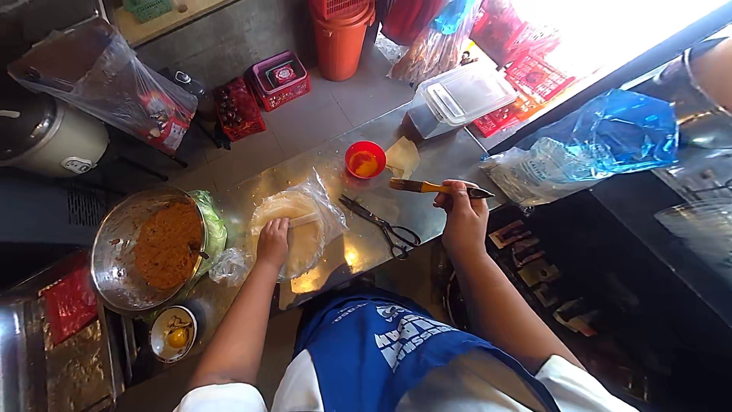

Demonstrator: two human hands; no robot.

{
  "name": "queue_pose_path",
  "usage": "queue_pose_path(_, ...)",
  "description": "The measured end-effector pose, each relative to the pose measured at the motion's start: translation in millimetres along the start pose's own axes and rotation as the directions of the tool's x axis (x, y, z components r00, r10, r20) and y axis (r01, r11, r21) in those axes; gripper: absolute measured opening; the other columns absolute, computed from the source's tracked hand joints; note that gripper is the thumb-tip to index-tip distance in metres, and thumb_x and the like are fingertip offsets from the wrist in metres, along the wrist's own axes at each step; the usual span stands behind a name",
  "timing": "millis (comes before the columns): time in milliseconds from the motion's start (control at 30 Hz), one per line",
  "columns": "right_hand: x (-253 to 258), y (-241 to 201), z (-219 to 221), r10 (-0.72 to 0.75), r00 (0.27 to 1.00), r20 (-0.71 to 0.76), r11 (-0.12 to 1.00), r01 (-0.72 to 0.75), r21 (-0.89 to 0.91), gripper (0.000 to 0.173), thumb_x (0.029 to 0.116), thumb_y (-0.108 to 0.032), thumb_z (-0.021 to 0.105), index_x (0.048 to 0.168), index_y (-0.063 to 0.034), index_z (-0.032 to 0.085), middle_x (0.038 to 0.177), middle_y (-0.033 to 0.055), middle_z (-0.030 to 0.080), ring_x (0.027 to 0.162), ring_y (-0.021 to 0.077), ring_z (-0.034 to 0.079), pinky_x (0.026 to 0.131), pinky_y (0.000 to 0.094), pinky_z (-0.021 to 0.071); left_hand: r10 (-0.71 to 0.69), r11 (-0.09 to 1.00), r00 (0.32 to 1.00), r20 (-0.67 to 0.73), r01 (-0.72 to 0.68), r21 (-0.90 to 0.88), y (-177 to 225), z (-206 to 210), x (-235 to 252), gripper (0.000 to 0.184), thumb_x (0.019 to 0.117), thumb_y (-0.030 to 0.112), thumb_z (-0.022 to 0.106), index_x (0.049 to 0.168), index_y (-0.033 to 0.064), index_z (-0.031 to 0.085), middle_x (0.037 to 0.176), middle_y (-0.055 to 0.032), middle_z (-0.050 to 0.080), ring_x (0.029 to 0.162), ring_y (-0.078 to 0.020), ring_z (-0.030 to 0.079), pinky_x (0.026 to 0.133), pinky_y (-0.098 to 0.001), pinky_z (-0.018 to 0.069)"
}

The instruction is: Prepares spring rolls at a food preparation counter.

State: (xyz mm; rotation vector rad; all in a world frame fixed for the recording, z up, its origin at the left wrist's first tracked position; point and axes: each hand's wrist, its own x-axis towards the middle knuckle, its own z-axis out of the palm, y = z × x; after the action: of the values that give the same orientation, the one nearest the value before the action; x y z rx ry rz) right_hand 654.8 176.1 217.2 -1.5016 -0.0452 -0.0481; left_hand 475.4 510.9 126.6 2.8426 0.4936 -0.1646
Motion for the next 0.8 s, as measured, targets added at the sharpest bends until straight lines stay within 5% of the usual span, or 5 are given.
queue_pose_path(200,34.8,3.5,-8.5,0.025,1.000,0.018,0.998,-0.026,0.060,0.020,0.1099,-0.013,0.039,0.108,-0.0053,0.058,0.074,-0.0048,0.063,0.069,0.0062,0.064,0.073,0.0234,0.0567,-0.042,0.998,0.993,-0.106,0.047,0.044,10.4,11.5,-0.4,0.034,0.0999,0.001,0.047,0.123,0.0048,0.071,0.122,-0.0159,0.070,0.120,-0.0327,0.064,0.107,-0.0457,0.0483)
queue_pose_path(500,92.3,36.1,20.7,0.179,0.929,0.325,0.983,-0.180,-0.027,0.030,0.1111,-0.020,0.041,0.125,0.0008,0.057,0.093,0.0059,0.070,0.080,0.0128,0.069,0.075,0.0285,0.0584,-0.381,0.924,0.923,0.053,0.382,-0.017,42.9,-12.8,15.5,0.033,0.1055,0.016,0.048,0.130,0.0137,0.069,0.134,-0.0146,0.064,0.130,-0.0342,0.056,0.113,-0.0501,0.0407)
queue_pose_path(633,101.9,57.0,39.4,0.370,0.837,0.403,0.927,-0.357,-0.110,0.035,0.1115,-0.025,0.043,0.134,-0.0003,0.054,0.104,0.0088,0.071,0.086,0.0150,0.070,0.076,0.0308,0.0581,-0.511,0.851,0.843,-0.170,0.468,-0.240,54.4,-20.0,-3.4,0.028,0.1046,0.016,0.052,0.124,0.0083,0.072,0.126,-0.0184,0.067,0.123,-0.0364,0.060,0.110,-0.0526,0.0438)
queue_pose_path(800,92.4,64.5,50.2,0.534,0.763,0.365,0.843,-0.512,-0.163,0.042,0.1043,-0.020,0.059,0.140,-0.0028,0.045,0.112,0.0087,0.067,0.085,0.0156,0.069,0.072,0.0320,0.0595,-0.701,0.629,0.630,-0.335,0.324,-0.706,68.5,-48.7,-72.5,0.031,0.1060,0.017,0.052,0.128,-0.0015,0.065,0.127,-0.0207,0.064,0.122,-0.0292,0.060,0.108,-0.0428,0.0472)
